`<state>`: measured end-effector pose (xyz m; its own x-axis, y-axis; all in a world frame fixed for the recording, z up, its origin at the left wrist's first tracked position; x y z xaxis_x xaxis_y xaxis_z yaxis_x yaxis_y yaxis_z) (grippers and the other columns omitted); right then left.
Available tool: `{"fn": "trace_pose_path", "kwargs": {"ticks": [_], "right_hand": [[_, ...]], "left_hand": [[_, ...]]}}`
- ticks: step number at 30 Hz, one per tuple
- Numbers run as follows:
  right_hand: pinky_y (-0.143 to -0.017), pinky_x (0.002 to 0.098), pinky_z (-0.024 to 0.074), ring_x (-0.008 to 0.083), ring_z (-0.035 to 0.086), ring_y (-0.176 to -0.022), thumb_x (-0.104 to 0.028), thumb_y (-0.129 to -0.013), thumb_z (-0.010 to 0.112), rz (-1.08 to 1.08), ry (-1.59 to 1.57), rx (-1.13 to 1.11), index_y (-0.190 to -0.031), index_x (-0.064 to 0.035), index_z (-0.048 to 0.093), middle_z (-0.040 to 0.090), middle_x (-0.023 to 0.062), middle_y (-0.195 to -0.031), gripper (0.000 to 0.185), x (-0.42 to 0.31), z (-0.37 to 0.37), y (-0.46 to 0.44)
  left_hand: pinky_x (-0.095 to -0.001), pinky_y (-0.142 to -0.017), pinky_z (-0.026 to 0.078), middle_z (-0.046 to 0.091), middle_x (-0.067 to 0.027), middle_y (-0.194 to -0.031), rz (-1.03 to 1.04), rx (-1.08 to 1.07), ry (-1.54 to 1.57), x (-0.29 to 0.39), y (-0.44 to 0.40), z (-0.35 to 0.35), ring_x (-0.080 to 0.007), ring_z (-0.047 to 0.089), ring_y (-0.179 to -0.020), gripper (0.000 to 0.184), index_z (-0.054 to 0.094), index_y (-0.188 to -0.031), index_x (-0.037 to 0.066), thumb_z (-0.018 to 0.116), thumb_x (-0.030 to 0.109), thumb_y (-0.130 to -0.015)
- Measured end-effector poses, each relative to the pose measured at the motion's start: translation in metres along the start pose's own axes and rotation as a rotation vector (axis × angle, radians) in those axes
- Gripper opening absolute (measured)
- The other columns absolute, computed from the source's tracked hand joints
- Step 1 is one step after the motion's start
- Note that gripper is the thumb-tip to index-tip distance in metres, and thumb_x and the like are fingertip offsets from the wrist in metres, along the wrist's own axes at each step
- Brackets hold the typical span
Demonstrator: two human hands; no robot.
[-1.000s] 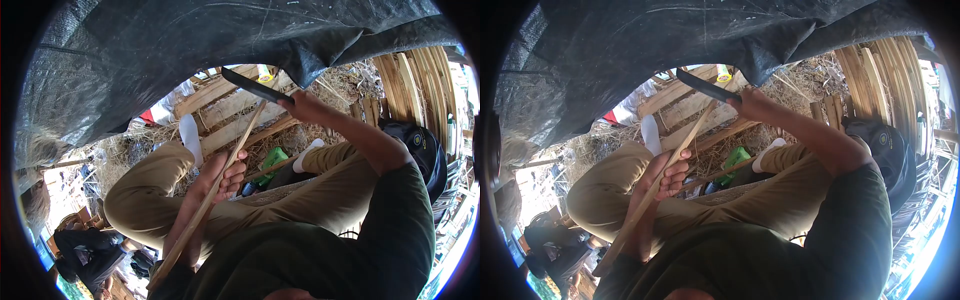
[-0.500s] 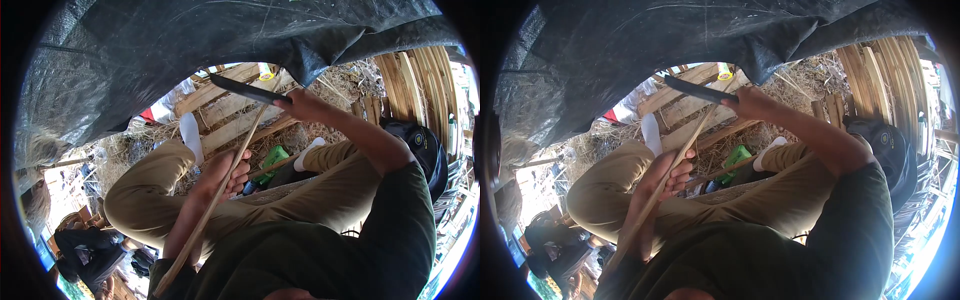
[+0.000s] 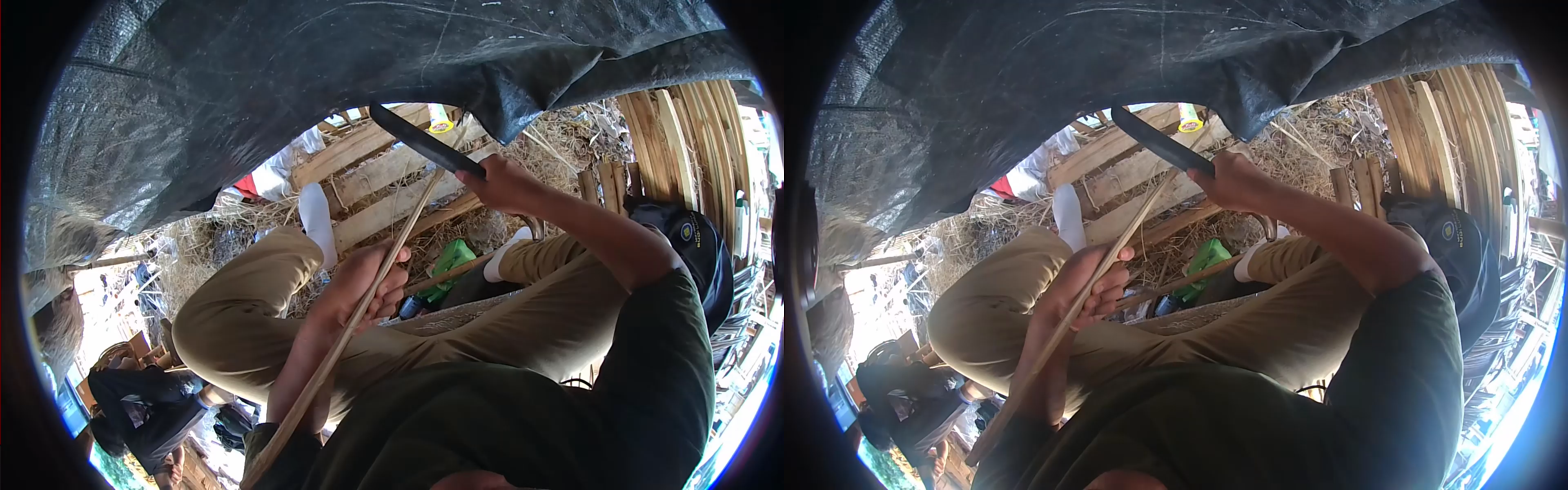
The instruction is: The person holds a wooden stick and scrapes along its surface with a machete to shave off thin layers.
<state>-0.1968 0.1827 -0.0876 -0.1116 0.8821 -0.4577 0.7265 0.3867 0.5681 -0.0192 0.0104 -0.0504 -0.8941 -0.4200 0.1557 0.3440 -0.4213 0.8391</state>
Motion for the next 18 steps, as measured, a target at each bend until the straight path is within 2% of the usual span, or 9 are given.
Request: {"fn": "trace_pose_path", "kwargs": {"ticks": [3,6,9,10,13,14,18], "right_hand": [[-0.067,0.0468,0.0530,0.0356,0.069,-0.071,-0.049,-0.096,0.052,0.045,-0.050,-0.070,-0.092,0.0109,0.061,0.065,0.0253,-0.077,0.061,0.001,0.000,0.002],[-0.064,0.0454,0.0529,0.0326,0.069,-0.068,-0.051,-0.096,0.051,0.170,-0.093,-0.206,-0.091,0.0097,0.063,0.066,0.0239,-0.076,0.062,0.006,-0.006,0.001],[-0.059,0.0425,0.0532,0.0278,0.068,-0.064,-0.052,-0.095,0.053,-0.017,0.035,-0.041,-0.090,0.0071,0.064,0.065,0.0197,-0.071,0.061,-0.001,-0.003,-0.007],[-0.055,0.0403,0.0531,0.0245,0.067,-0.061,-0.054,-0.094,0.053,0.055,-0.057,-0.097,-0.089,0.0053,0.065,0.065,0.0169,-0.068,0.061,0.000,0.003,-0.003],[-0.057,0.0410,0.0535,0.0252,0.068,-0.062,-0.056,-0.094,0.053,0.017,-0.071,-0.193,-0.089,0.0049,0.066,0.065,0.0169,-0.067,0.062,-0.015,-0.001,-0.001],[-0.059,0.0414,0.0535,0.0256,0.068,-0.063,-0.056,-0.094,0.051,0.086,-0.017,-0.228,-0.089,0.0047,0.066,0.065,0.0173,-0.067,0.062,-0.004,-0.001,-0.007],[-0.060,0.0440,0.0526,0.0294,0.068,-0.064,-0.052,-0.096,0.051,-0.024,-0.017,-0.072,-0.090,0.0042,0.066,0.066,0.0180,-0.071,0.059,-0.006,0.001,-0.004]], "left_hand": [[-0.0221,-0.026,0.023,0.035,0.0055,-0.046,0.011,0.009,-0.037,0.000,0.002,0.002,-0.0067,0.026,-0.028,0.017,0.051,-0.092,0.017,0.042,0.028,-0.102],[-0.0233,-0.030,0.024,0.035,0.0051,-0.047,0.000,-0.033,0.020,-0.004,-0.002,0.001,-0.0071,0.029,-0.032,0.013,0.050,-0.093,0.015,0.046,0.026,-0.098],[-0.0228,-0.031,0.022,0.034,0.0061,-0.048,-0.013,-0.123,0.079,-0.002,-0.005,0.003,-0.0062,0.029,-0.034,0.013,0.050,-0.093,0.015,0.045,0.026,-0.099],[-0.0227,-0.031,0.022,0.034,0.0063,-0.048,-0.005,-0.110,0.067,0.000,-0.006,0.003,-0.0061,0.028,-0.034,0.013,0.049,-0.093,0.015,0.045,0.026,-0.099],[-0.0225,-0.031,0.022,0.034,0.0067,-0.048,0.000,-0.080,0.051,-0.001,-0.009,0.003,-0.0058,0.028,-0.034,0.014,0.048,-0.091,0.016,0.044,0.026,-0.100],[-0.0224,-0.031,0.023,0.034,0.0067,-0.048,-0.003,-0.084,0.056,-0.003,-0.009,0.004,-0.0057,0.028,-0.034,0.015,0.048,-0.091,0.016,0.043,0.026,-0.100],[-0.0222,-0.031,0.023,0.034,0.0066,-0.048,-0.011,-0.101,0.079,0.001,-0.006,0.009,-0.0056,0.028,-0.034,0.015,0.048,-0.091,0.016,0.042,0.026,-0.101]]}}
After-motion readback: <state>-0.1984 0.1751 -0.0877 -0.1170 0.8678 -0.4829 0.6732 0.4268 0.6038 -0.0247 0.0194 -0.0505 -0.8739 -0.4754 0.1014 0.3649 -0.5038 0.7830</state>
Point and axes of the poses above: each hand's wrist, its own y-axis away from the middle knuckle, its own z-axis out of the palm, x = y × z, the point moved 8 cm from there along -y, towards the middle knuckle
